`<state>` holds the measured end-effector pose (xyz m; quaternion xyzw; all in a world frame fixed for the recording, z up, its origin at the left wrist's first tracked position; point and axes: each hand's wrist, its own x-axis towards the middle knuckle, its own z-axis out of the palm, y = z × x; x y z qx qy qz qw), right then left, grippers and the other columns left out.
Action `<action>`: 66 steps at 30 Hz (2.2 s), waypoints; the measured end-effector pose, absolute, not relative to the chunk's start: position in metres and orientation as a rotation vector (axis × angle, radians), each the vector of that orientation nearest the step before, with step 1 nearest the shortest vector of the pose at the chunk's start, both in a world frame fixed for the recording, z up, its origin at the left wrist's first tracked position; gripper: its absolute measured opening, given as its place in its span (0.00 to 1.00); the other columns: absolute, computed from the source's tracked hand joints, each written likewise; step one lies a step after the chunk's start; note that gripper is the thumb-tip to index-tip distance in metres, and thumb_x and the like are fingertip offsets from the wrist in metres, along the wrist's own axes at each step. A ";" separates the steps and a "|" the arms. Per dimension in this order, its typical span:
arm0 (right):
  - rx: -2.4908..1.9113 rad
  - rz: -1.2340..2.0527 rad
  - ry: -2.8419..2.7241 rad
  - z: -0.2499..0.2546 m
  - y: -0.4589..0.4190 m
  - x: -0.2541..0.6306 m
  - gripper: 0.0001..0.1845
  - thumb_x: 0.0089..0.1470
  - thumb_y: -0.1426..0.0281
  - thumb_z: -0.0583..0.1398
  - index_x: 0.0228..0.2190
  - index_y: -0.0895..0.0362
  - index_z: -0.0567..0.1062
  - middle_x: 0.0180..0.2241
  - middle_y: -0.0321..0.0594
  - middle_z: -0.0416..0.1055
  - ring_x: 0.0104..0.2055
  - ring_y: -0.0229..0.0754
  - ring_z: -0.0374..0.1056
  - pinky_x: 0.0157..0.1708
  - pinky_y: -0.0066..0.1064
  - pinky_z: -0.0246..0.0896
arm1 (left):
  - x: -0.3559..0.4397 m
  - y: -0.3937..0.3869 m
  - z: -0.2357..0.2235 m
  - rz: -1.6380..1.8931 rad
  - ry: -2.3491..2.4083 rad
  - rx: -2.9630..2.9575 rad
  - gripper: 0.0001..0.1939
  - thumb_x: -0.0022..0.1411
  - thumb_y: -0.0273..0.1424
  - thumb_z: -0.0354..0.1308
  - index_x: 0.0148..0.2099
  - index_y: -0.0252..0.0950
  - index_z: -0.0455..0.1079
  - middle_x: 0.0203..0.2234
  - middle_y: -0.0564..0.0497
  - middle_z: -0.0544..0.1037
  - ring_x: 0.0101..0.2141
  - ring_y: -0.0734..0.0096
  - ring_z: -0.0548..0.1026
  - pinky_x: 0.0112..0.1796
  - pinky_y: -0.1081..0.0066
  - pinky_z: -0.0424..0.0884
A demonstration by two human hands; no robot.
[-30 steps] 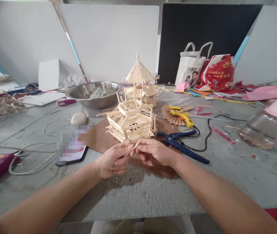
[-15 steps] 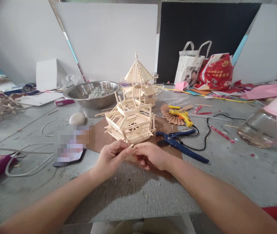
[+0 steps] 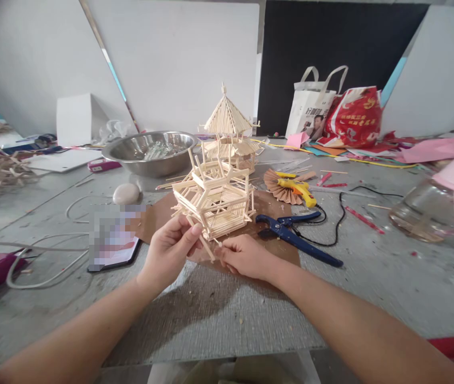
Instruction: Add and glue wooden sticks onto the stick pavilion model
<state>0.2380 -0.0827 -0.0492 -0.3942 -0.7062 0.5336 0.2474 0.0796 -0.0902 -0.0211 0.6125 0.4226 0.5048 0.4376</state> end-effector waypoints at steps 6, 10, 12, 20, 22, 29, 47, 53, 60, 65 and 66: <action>-0.953 1.783 -1.790 -0.046 -0.083 0.239 0.10 0.51 0.67 0.48 0.25 0.59 0.64 0.17 0.30 0.62 0.12 0.28 0.53 0.12 0.21 0.45 | 0.080 -0.089 -0.027 1.217 1.098 1.612 0.13 0.55 0.39 0.51 0.26 0.35 0.57 0.15 0.58 0.66 0.14 0.84 0.59 0.17 0.80 0.56; -1.008 1.674 -1.816 -0.048 -0.085 0.236 0.09 0.51 0.66 0.48 0.26 0.58 0.63 0.18 0.30 0.61 0.12 0.27 0.52 0.12 0.21 0.46 | 0.078 -0.088 -0.034 1.218 1.169 1.724 0.12 0.53 0.39 0.52 0.28 0.36 0.58 0.15 0.57 0.67 0.15 0.83 0.60 0.18 0.79 0.58; -1.075 1.484 -1.815 -0.052 -0.084 0.236 0.12 0.52 0.64 0.48 0.23 0.58 0.61 0.17 0.29 0.59 0.12 0.27 0.51 0.13 0.21 0.46 | 0.077 -0.088 -0.037 1.225 1.184 1.758 0.11 0.52 0.38 0.53 0.28 0.36 0.59 0.15 0.57 0.67 0.15 0.82 0.62 0.18 0.79 0.58; -1.066 0.919 -2.114 -0.056 -0.082 0.242 0.14 0.55 0.65 0.46 0.21 0.57 0.61 0.21 0.34 0.63 0.25 0.34 0.59 0.27 0.26 0.50 | 0.077 -0.092 -0.032 1.200 1.196 1.936 0.07 0.53 0.35 0.52 0.29 0.35 0.63 0.17 0.55 0.70 0.18 0.80 0.65 0.20 0.79 0.60; -1.077 0.868 -2.177 -0.055 -0.083 0.242 0.14 0.55 0.65 0.45 0.22 0.57 0.61 0.22 0.35 0.63 0.25 0.34 0.58 0.27 0.26 0.50 | 0.079 -0.092 -0.031 1.155 1.135 2.019 0.07 0.54 0.33 0.51 0.30 0.35 0.65 0.18 0.54 0.71 0.19 0.80 0.66 0.22 0.79 0.61; -1.116 0.872 -2.247 -0.052 -0.085 0.242 0.11 0.53 0.71 0.45 0.22 0.56 0.61 0.21 0.34 0.62 0.24 0.34 0.57 0.25 0.25 0.47 | 0.078 -0.090 -0.039 1.090 1.149 2.258 0.06 0.56 0.30 0.48 0.29 0.36 0.63 0.18 0.55 0.70 0.19 0.80 0.65 0.23 0.78 0.62; -1.144 0.815 -2.308 -0.058 -0.085 0.240 0.15 0.55 0.64 0.46 0.24 0.58 0.66 0.26 0.41 0.68 0.27 0.38 0.61 0.27 0.26 0.50 | 0.078 -0.090 -0.049 0.960 0.971 2.585 0.08 0.60 0.29 0.42 0.30 0.36 0.60 0.23 0.52 0.69 0.24 0.77 0.68 0.26 0.77 0.62; -1.089 0.783 -2.312 -0.056 -0.084 0.242 0.12 0.53 0.71 0.46 0.25 0.58 0.66 0.25 0.38 0.68 0.27 0.36 0.61 0.29 0.26 0.52 | 0.080 -0.088 -0.051 1.046 1.005 2.058 0.08 0.58 0.33 0.46 0.29 0.35 0.58 0.21 0.54 0.68 0.22 0.77 0.68 0.25 0.75 0.65; -0.914 0.764 -2.350 -0.052 -0.084 0.245 0.12 0.53 0.74 0.45 0.28 0.58 0.67 0.27 0.39 0.69 0.30 0.37 0.63 0.33 0.27 0.54 | 0.087 -0.085 -0.039 0.953 0.836 1.220 0.12 0.55 0.38 0.51 0.29 0.35 0.56 0.18 0.56 0.69 0.14 0.80 0.66 0.16 0.77 0.65; -0.876 0.789 -2.372 -0.051 -0.084 0.247 0.11 0.52 0.73 0.46 0.29 0.58 0.67 0.28 0.39 0.69 0.31 0.37 0.63 0.34 0.27 0.55 | 0.087 -0.085 -0.038 0.921 0.805 1.173 0.12 0.55 0.38 0.51 0.28 0.34 0.56 0.17 0.56 0.68 0.13 0.80 0.65 0.15 0.77 0.64; -0.868 0.816 -2.378 -0.050 -0.084 0.248 0.12 0.52 0.73 0.46 0.29 0.58 0.68 0.28 0.39 0.69 0.31 0.36 0.63 0.34 0.27 0.55 | 0.087 -0.085 -0.038 0.922 0.816 1.209 0.13 0.55 0.38 0.51 0.28 0.34 0.56 0.17 0.56 0.68 0.13 0.80 0.66 0.15 0.78 0.64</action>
